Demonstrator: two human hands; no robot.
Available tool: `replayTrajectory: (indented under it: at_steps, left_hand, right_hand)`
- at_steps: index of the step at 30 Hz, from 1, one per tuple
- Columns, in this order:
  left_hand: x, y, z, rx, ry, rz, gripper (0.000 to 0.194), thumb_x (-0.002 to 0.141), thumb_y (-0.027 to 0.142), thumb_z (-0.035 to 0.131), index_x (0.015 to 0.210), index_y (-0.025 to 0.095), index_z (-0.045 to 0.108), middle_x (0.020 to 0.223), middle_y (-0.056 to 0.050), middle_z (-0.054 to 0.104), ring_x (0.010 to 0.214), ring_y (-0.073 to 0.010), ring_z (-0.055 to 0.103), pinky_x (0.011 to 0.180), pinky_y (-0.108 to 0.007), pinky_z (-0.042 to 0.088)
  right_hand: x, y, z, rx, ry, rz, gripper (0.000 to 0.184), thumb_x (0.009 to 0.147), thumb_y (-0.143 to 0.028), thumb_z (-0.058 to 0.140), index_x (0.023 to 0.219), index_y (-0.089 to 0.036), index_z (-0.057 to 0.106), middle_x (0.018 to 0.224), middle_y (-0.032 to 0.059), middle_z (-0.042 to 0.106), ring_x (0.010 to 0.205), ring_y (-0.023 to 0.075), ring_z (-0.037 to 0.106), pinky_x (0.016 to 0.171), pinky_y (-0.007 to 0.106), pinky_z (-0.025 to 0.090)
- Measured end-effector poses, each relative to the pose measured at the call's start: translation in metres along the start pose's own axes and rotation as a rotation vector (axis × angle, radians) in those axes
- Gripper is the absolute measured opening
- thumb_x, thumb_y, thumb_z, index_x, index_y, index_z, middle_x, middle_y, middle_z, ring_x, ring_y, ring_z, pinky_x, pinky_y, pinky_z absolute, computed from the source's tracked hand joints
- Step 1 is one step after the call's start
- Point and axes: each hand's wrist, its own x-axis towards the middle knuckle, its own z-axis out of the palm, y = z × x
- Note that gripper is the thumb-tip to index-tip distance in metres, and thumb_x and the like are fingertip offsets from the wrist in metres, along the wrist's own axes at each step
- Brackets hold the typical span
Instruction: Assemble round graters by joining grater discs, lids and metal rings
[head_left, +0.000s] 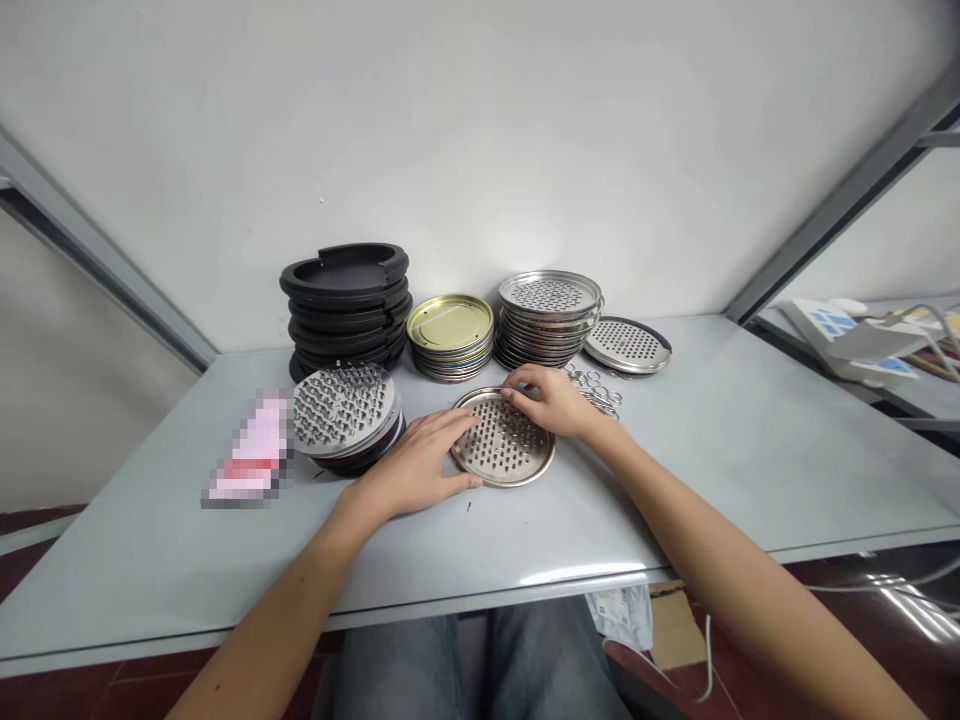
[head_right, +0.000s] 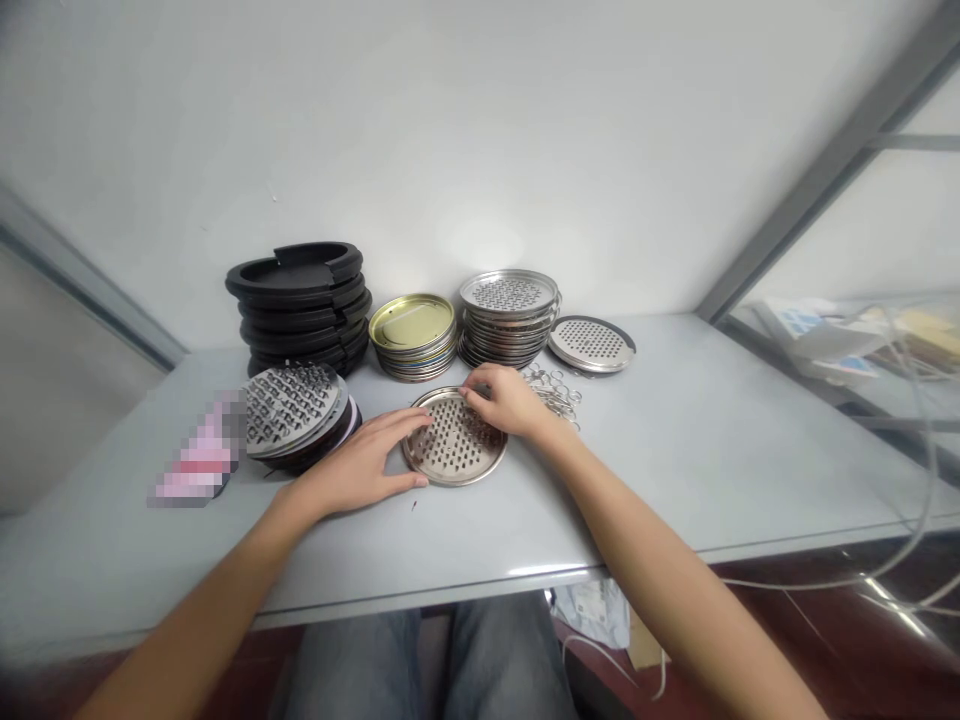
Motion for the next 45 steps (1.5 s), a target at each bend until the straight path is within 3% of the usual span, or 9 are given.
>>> replayTrajectory:
  at_steps: [6,12,30,36,45]
  left_hand:
    - [0.000,0.002,0.001,0.013,-0.002,0.004,0.075,0.077,0.042,0.066,0.143,0.024,0.034,0.152,-0.008,0.029,0.139,-0.0271,0.029,0.113,-0.043,0.027]
    - [0.001,0.000,0.005,0.008,0.033,-0.003,0.084,0.074,0.046,0.069,0.145,0.025,0.029,0.151,-0.009,0.029,0.138,-0.0291,0.029,0.113,-0.046,0.027]
    - [0.003,-0.001,0.009,0.044,0.059,-0.016,0.087,0.070,0.053,0.071,0.142,0.023,0.033,0.147,-0.011,0.038,0.135,-0.0281,0.035,0.110,-0.044,0.029]
    - [0.004,0.001,0.008,0.006,0.084,-0.019,0.089,0.064,0.051,0.076,0.140,0.025,0.036,0.142,-0.009,0.045,0.130,-0.0295,0.041,0.107,-0.044,0.032]
    - [0.004,0.002,0.009,0.019,0.085,-0.067,0.094,0.062,0.055,0.075,0.140,0.024,0.033,0.134,-0.011,0.051,0.124,-0.0329,0.046,0.102,-0.045,0.037]
  right_hand:
    - [0.000,-0.001,0.011,0.038,-0.040,-0.111,0.030,0.088,-0.034,0.053,0.107,-0.015,0.066,0.106,0.0120,0.064,0.097,0.0217,0.061,0.089,0.035,0.047]
    - [-0.003,-0.004,0.012,0.007,-0.071,-0.143,0.035,0.087,-0.038,0.055,0.115,-0.017,0.063,0.112,0.0127,0.061,0.106,0.0246,0.057,0.094,0.040,0.045]
    - [0.003,-0.011,0.013,0.044,-0.073,-0.117,0.033,0.093,-0.037,0.045,0.095,-0.017,0.071,0.100,0.0101,0.067,0.093,0.0209,0.062,0.087,0.034,0.046]
    - [0.005,-0.005,0.014,0.141,-0.069,-0.045,0.044,0.095,-0.040,0.038,0.079,-0.017,0.071,0.090,0.0074,0.070,0.081,0.0194,0.065,0.079,0.031,0.049]
    - [0.006,-0.001,0.016,0.187,-0.066,0.018,0.048,0.094,-0.046,0.038,0.073,-0.017,0.071,0.080,0.0059,0.070,0.076,0.0193,0.065,0.073,0.029,0.050]
